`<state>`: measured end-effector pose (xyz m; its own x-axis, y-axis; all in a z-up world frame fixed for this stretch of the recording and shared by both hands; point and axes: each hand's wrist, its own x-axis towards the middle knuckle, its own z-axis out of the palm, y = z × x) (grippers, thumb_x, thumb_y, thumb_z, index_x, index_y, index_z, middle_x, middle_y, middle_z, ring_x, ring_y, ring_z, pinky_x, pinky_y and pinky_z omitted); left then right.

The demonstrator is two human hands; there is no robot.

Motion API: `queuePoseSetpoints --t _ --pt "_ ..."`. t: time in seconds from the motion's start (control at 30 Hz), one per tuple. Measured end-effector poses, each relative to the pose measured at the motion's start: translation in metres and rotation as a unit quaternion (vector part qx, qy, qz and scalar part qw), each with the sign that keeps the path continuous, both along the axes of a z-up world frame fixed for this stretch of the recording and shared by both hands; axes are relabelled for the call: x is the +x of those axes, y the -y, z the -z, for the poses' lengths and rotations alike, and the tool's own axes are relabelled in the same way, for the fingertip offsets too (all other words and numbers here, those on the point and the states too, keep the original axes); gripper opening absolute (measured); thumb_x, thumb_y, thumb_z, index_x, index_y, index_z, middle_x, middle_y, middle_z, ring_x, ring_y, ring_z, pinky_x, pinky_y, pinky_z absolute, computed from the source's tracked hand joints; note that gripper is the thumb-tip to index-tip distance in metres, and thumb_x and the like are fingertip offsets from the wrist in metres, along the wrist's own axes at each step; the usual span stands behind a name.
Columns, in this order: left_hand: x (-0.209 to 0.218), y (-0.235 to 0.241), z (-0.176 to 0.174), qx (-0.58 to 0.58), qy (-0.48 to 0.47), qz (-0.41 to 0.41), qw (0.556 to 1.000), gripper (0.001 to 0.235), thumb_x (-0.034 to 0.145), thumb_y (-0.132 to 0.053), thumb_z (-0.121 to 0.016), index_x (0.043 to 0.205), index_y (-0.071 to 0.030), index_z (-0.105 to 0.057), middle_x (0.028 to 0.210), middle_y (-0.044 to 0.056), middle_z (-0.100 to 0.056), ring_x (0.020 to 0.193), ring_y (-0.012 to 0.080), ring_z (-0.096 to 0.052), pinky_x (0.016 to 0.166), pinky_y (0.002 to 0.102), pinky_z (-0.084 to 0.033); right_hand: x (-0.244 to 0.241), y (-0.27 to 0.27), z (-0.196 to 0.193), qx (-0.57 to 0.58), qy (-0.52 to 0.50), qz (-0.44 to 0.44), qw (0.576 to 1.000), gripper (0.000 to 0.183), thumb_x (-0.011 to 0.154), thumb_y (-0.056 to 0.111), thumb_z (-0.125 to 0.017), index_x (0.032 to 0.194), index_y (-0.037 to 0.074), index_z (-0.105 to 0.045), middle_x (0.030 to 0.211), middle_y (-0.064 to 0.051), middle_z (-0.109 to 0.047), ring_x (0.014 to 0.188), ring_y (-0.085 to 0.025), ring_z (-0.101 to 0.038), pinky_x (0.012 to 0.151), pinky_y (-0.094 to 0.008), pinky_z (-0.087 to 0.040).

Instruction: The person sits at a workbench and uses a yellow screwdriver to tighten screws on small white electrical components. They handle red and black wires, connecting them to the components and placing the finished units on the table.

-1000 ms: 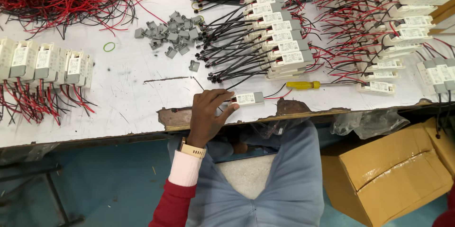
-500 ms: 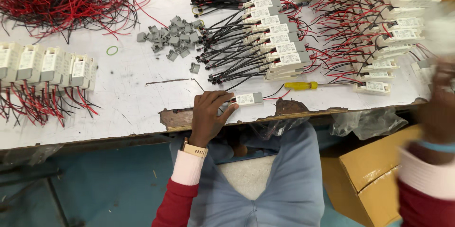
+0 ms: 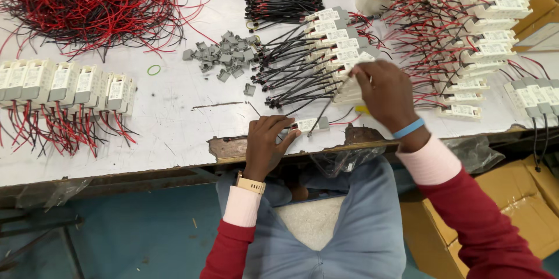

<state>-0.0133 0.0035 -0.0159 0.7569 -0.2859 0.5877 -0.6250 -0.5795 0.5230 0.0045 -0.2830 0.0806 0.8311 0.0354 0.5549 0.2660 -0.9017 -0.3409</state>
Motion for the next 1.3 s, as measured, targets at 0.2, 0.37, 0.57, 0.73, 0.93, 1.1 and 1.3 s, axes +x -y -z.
queuePoseSetpoints --t 0.2,0.37,0.57,0.73,0.93,1.1,1.3 --pt "-0.002 -0.001 -0.001 0.006 0.002 0.000 1.000 0.031 0.088 -0.033 -0.080 0.112 -0.012 -0.077 0.111 0.002 -0.073 0.102 0.0218 -0.062 0.089 0.037 -0.042 0.020 0.035 -0.027 -0.179 0.029 -0.116 0.977 0.056 0.080 0.005 -0.070 0.134 0.020 -0.068 0.139 -0.016 -0.061 0.128 -0.038 -0.050 0.102 -0.055 -0.042" --pt "0.000 -0.005 -0.002 -0.014 0.007 0.045 0.999 0.039 0.081 -0.029 -0.084 0.114 -0.008 -0.076 0.114 0.005 -0.073 0.106 0.0248 -0.063 0.091 0.038 -0.043 0.021 0.022 -0.033 -0.193 0.019 -0.160 0.968 0.040 0.090 0.011 -0.076 0.128 0.022 -0.069 0.127 -0.004 -0.070 0.128 -0.032 -0.054 0.102 -0.060 -0.036" --pt "-0.023 -0.013 0.000 -0.049 -0.005 0.069 0.996 0.030 0.080 -0.021 -0.086 0.106 -0.010 -0.076 0.114 0.004 -0.075 0.106 0.0234 -0.066 0.096 0.039 -0.045 -0.040 -0.029 -0.007 -0.024 -0.066 -0.132 0.989 0.046 0.090 0.022 -0.081 0.134 0.015 -0.067 0.110 -0.006 -0.069 0.101 -0.026 -0.060 0.086 -0.044 -0.047" --pt "-0.052 -0.025 0.010 -0.052 0.011 0.048 0.997 0.026 0.083 -0.015 -0.083 0.107 -0.008 -0.075 0.117 0.005 -0.073 0.109 0.0258 -0.066 0.097 0.038 -0.048 -0.046 -0.061 0.039 -0.072 -0.060 -0.198 0.976 0.032 0.086 0.015 -0.075 0.118 0.013 -0.072 0.116 -0.004 -0.073 0.108 -0.027 -0.063 0.087 -0.045 -0.046" --pt "-0.049 -0.021 -0.001 -0.035 0.037 -0.010 0.999 0.021 0.086 -0.015 -0.082 0.105 -0.011 -0.075 0.115 0.004 -0.069 0.108 0.0249 -0.063 0.093 0.038 -0.048 -0.039 -0.068 0.051 0.035 -0.132 -0.296 0.945 0.025 0.100 0.012 -0.064 0.124 0.013 -0.072 0.138 -0.005 -0.068 0.131 -0.029 -0.059 0.109 -0.042 -0.046" --pt "-0.044 -0.003 -0.001 0.004 0.031 -0.031 0.999 0.021 0.087 -0.016 -0.081 0.107 -0.013 -0.076 0.110 0.000 -0.070 0.107 0.0217 -0.061 0.091 0.041 -0.044 -0.043 -0.060 0.053 0.009 -0.137 -0.322 0.937 0.054 0.086 0.029 -0.075 0.134 0.010 -0.062 0.145 -0.012 -0.056 0.134 -0.036 -0.049 0.110 -0.047 -0.039" --pt "0.001 -0.018 -0.006 -0.073 0.014 -0.100 0.992 0.021 0.092 -0.016 -0.075 0.113 -0.016 -0.073 0.118 0.001 -0.069 0.109 0.0218 -0.063 0.093 0.039 -0.048 -0.038 -0.059 0.052 -0.033 -0.096 -0.307 0.946 0.052 0.088 0.018 -0.070 0.139 0.011 -0.059 0.152 -0.010 -0.053 0.143 -0.034 -0.044 0.117 -0.050 -0.034"
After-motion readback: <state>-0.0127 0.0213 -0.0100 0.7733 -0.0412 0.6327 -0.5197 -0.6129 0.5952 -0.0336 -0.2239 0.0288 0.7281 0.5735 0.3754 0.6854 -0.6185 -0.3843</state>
